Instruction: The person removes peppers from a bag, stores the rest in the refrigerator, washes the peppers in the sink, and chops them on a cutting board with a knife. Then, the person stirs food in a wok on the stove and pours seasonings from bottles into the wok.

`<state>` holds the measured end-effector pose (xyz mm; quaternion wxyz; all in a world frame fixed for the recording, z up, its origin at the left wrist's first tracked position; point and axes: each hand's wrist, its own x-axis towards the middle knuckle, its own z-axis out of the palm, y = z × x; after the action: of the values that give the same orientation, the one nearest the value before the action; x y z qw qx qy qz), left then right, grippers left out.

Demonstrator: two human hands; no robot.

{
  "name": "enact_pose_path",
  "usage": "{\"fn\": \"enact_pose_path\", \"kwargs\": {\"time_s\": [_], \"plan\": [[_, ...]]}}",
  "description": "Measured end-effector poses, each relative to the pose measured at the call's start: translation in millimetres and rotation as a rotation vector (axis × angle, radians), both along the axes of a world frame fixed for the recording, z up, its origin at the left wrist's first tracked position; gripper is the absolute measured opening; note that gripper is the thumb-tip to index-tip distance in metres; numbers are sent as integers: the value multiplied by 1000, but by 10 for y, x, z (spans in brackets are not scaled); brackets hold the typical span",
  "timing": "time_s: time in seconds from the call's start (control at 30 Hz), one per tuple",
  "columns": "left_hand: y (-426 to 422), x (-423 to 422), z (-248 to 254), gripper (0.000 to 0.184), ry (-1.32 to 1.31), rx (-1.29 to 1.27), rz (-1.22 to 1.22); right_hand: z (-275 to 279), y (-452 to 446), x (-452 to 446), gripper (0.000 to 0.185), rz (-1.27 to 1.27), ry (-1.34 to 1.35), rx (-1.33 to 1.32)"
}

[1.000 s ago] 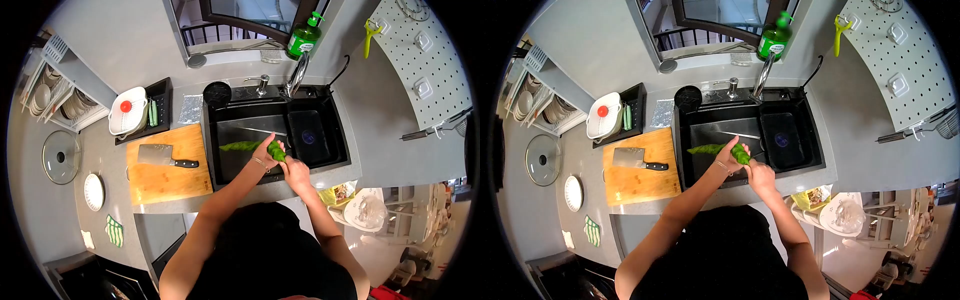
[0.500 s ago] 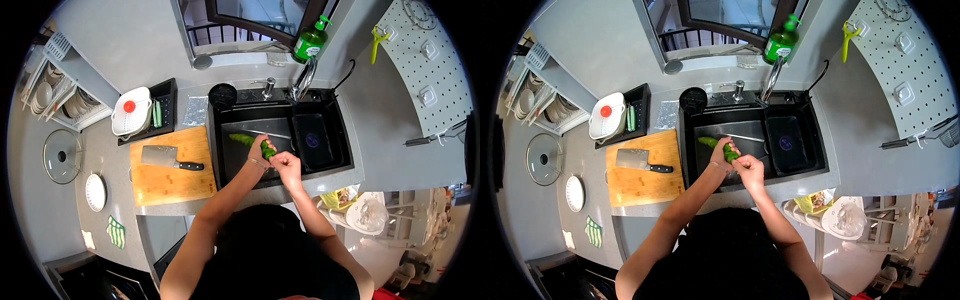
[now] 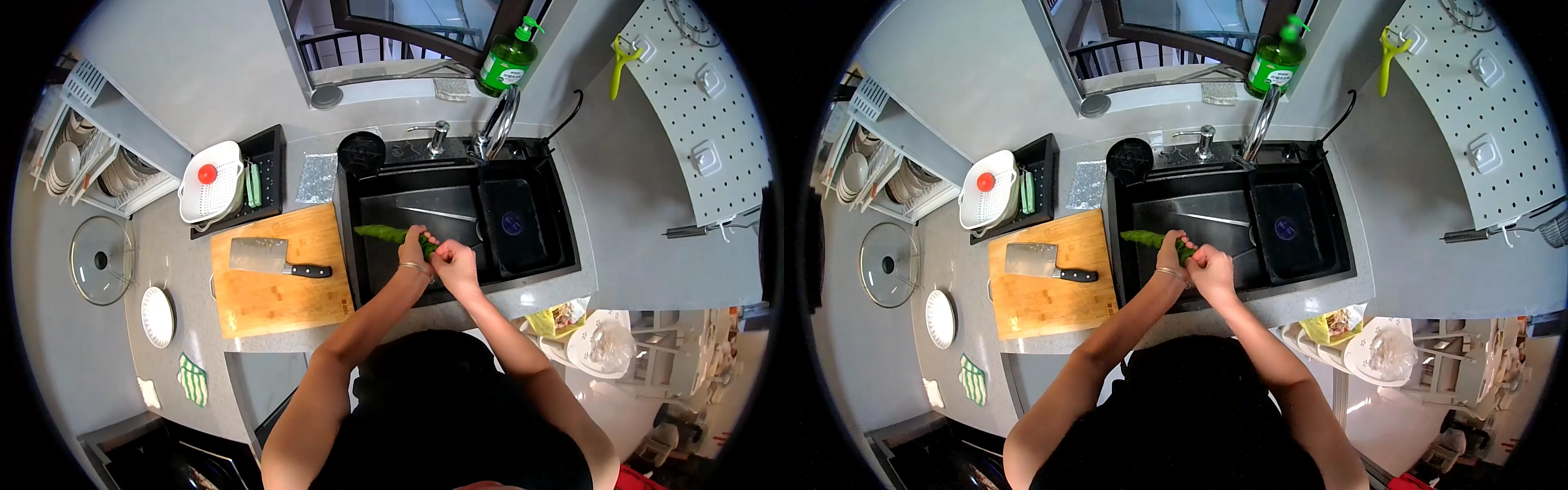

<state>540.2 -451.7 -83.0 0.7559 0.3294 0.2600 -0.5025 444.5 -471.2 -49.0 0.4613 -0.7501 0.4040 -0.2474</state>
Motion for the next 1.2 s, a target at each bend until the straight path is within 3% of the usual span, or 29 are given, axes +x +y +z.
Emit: {"fn": "enact_pose_path", "kwargs": {"time_s": [0.13,0.23,0.3,0.4,0.43,0.47,0.53,0.63,0.8,1.0,1.2], "plan": [[5,71,-154,14,22,-78,4,-37,-114,35,11,59,52,94],[-47,145,-30,13,58,-264,-76,-9,-337,-32,8,147,-152,251],[-102,154,70,14,106,-324,-121,287,-379,-96,8,224,-19,-77],[-43,235,80,36,341,-191,-375,528,-470,-217,6,378,44,-671],[-2,242,131,41,411,-127,-423,536,-479,-282,6,457,64,-705],[49,241,161,51,393,-221,-464,530,-469,-343,6,539,81,-738],[3,213,116,43,400,-205,-402,510,-344,-419,8,628,111,-766],[-138,119,122,29,323,-168,-272,475,-168,-451,10,330,34,-606],[-203,-13,282,22,67,-242,-161,417,-2,-367,12,-96,-185,-1],[-191,-104,427,17,-54,-287,-79,505,-61,-476,7,-109,-381,643],[-118,-78,422,16,79,-379,-158,514,-49,-470,7,-121,-514,928]]}}
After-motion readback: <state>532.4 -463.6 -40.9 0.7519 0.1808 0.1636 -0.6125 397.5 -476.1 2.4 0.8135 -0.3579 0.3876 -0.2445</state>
